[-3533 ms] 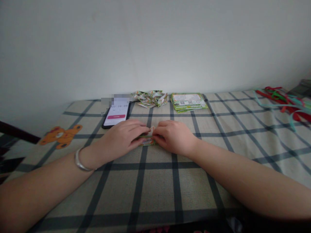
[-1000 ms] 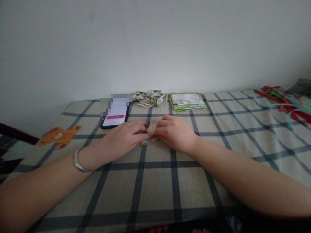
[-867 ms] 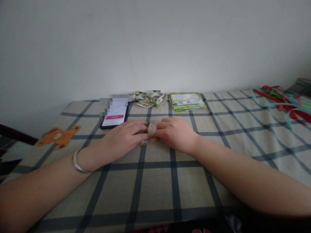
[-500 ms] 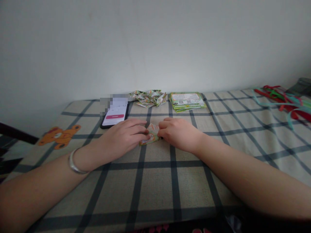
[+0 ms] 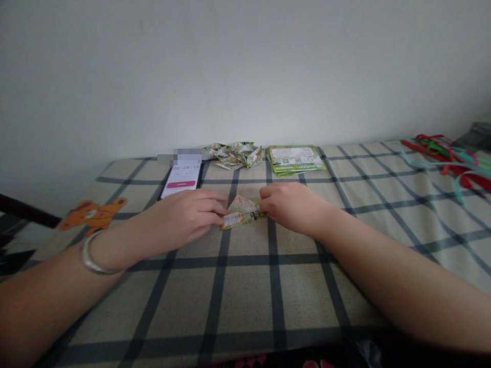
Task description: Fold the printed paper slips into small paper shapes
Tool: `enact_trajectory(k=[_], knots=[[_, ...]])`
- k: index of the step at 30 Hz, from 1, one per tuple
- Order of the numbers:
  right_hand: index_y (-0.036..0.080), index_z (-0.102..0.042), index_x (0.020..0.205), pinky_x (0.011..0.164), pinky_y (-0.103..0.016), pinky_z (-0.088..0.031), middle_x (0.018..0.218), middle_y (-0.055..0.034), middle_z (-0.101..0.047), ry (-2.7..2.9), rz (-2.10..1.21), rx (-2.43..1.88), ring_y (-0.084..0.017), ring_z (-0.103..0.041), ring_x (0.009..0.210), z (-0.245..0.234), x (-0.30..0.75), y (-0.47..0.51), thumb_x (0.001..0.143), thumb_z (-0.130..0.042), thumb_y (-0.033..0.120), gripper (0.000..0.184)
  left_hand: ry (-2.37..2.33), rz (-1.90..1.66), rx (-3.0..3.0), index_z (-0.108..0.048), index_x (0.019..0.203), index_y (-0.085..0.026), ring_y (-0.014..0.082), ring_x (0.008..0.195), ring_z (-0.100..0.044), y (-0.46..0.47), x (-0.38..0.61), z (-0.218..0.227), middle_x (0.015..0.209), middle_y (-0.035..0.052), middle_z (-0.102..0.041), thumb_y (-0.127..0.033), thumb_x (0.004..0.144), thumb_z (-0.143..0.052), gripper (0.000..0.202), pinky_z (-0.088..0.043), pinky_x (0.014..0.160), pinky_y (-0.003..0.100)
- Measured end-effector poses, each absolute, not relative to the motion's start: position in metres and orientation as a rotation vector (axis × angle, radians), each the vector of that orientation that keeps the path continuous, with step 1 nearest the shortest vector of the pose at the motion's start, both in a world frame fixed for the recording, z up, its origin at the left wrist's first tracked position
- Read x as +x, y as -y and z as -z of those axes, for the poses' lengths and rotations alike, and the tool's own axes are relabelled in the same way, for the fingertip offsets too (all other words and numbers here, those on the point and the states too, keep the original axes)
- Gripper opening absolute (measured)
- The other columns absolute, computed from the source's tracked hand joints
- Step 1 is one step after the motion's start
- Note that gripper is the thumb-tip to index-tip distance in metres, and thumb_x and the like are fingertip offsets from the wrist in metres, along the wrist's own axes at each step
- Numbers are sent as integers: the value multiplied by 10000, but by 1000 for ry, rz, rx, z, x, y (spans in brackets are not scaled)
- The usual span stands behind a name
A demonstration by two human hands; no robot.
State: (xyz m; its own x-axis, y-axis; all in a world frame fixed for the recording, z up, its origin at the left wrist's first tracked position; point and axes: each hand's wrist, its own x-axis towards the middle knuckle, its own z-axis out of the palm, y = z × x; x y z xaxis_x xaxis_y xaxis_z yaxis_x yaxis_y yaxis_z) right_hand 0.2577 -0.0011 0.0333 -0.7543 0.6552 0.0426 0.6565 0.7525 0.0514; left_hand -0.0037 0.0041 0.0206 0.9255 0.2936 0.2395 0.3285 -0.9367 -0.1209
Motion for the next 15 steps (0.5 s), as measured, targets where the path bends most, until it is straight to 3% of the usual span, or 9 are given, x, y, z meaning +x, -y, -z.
enact_trajectory(k=[9, 15], knots=[[226, -731, 867, 589, -253, -356, 877, -7, -698, 2899, 128, -1090, -130, -608, 727, -35, 271, -3, 859, -549, 154, 197, 549, 248, -3026, -714, 929, -196, 191, 1068, -621, -4, -8, -26, 1098, 9, -707, -96, 830, -546, 220, -501, 976, 361], [238, -736, 837, 610, -264, -401, 945, 12, -716, 2868, 114, -1042, -134, -635, 757, -33, 275, -6, 828, -564, 151, 193, 594, 265, -3032, -710, 911, -182, 201, 1056, -625, -4, -8, -24, 1079, 38, -705, -102, 834, -508, 231, -505, 963, 374]])
